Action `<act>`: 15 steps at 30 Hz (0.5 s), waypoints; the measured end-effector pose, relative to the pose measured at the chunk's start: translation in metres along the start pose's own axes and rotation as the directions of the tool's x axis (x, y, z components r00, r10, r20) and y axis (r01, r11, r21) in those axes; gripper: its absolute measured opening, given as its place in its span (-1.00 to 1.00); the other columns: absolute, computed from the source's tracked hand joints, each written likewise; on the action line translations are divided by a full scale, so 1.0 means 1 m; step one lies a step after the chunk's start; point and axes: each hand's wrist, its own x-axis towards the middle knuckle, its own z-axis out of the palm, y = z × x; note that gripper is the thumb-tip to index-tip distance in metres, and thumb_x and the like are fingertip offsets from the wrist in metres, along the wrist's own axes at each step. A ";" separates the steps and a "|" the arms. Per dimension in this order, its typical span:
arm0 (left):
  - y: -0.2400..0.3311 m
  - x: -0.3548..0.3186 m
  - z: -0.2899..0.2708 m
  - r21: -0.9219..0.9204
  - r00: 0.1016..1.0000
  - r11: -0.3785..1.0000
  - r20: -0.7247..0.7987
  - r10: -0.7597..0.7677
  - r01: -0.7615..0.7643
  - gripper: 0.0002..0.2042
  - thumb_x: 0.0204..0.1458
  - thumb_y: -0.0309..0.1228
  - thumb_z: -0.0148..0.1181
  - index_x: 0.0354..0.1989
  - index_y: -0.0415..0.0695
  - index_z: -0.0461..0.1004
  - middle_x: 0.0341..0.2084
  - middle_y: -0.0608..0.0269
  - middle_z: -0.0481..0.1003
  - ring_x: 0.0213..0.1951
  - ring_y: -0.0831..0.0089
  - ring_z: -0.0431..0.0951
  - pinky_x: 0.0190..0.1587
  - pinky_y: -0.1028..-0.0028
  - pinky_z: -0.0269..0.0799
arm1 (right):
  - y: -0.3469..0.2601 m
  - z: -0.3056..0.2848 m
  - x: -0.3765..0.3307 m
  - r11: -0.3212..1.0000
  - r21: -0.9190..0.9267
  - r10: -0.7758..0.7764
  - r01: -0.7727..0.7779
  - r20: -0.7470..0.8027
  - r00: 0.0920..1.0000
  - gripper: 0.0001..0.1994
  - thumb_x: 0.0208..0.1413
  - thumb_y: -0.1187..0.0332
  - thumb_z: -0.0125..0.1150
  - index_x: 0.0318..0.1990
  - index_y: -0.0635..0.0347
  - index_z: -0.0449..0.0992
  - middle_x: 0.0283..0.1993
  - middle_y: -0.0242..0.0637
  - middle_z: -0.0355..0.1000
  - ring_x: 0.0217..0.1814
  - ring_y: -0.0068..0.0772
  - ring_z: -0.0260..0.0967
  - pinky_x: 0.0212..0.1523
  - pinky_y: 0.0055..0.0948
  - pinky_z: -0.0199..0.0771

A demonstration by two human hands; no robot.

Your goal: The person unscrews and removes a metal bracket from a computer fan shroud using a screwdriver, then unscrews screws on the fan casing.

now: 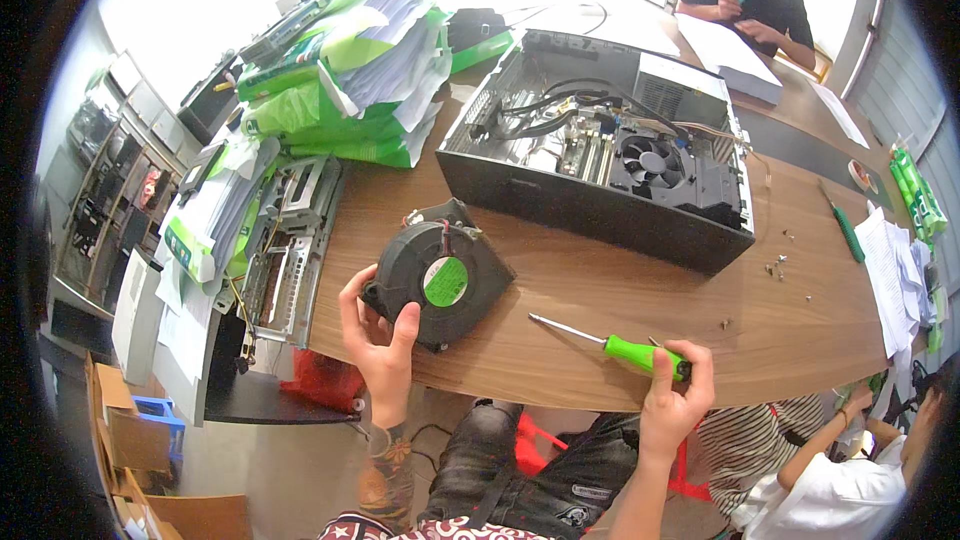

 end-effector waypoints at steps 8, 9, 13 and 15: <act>-0.006 0.001 -0.003 -0.006 0.999 1.000 0.038 0.006 -0.006 -0.35 0.02 -0.41 0.33 0.27 -0.19 0.15 -0.04 0.17 0.40 0.00 0.43 0.41 0.10 0.48 0.27 | -0.035 0.008 -0.002 0.916 -0.301 -0.184 0.265 0.273 0.944 -0.64 -0.27 0.33 0.59 -0.32 0.28 0.56 -0.42 -0.27 0.36 -0.40 -0.33 0.32 -0.34 -0.38 0.35; -0.006 0.000 -0.003 -0.016 0.999 1.000 0.046 0.007 -0.006 -0.34 0.02 -0.41 0.33 0.28 -0.18 0.14 -0.03 0.15 0.40 0.00 0.43 0.41 0.10 0.48 0.26 | -0.042 0.008 -0.005 0.890 -0.340 -0.184 0.304 0.343 0.921 -0.64 -0.33 0.36 0.60 -0.35 0.27 0.58 -0.41 -0.25 0.36 -0.41 -0.30 0.33 -0.36 -0.36 0.36; -0.002 -0.001 -0.002 0.005 1.000 1.000 0.010 0.008 -0.008 -0.33 0.01 -0.41 0.33 0.29 -0.18 0.13 -0.04 0.14 0.41 -0.01 0.42 0.42 0.11 0.48 0.26 | -0.049 0.004 -0.030 0.905 -0.317 -0.157 0.285 0.373 0.914 -0.68 -0.35 0.41 0.59 -0.39 0.27 0.60 -0.40 -0.22 0.41 -0.41 -0.31 0.40 -0.41 -0.35 0.39; 0.000 -0.002 0.000 -0.015 1.000 1.000 -0.005 -0.004 0.004 -0.35 0.01 -0.42 0.34 0.27 -0.18 0.16 -0.04 0.16 0.41 -0.01 0.42 0.41 0.11 0.48 0.26 | -0.049 0.001 -0.043 0.932 -0.231 -0.173 0.278 0.391 0.904 -0.68 -0.35 0.41 0.60 -0.39 0.27 0.60 -0.41 -0.21 0.45 -0.42 -0.30 0.43 -0.40 -0.37 0.41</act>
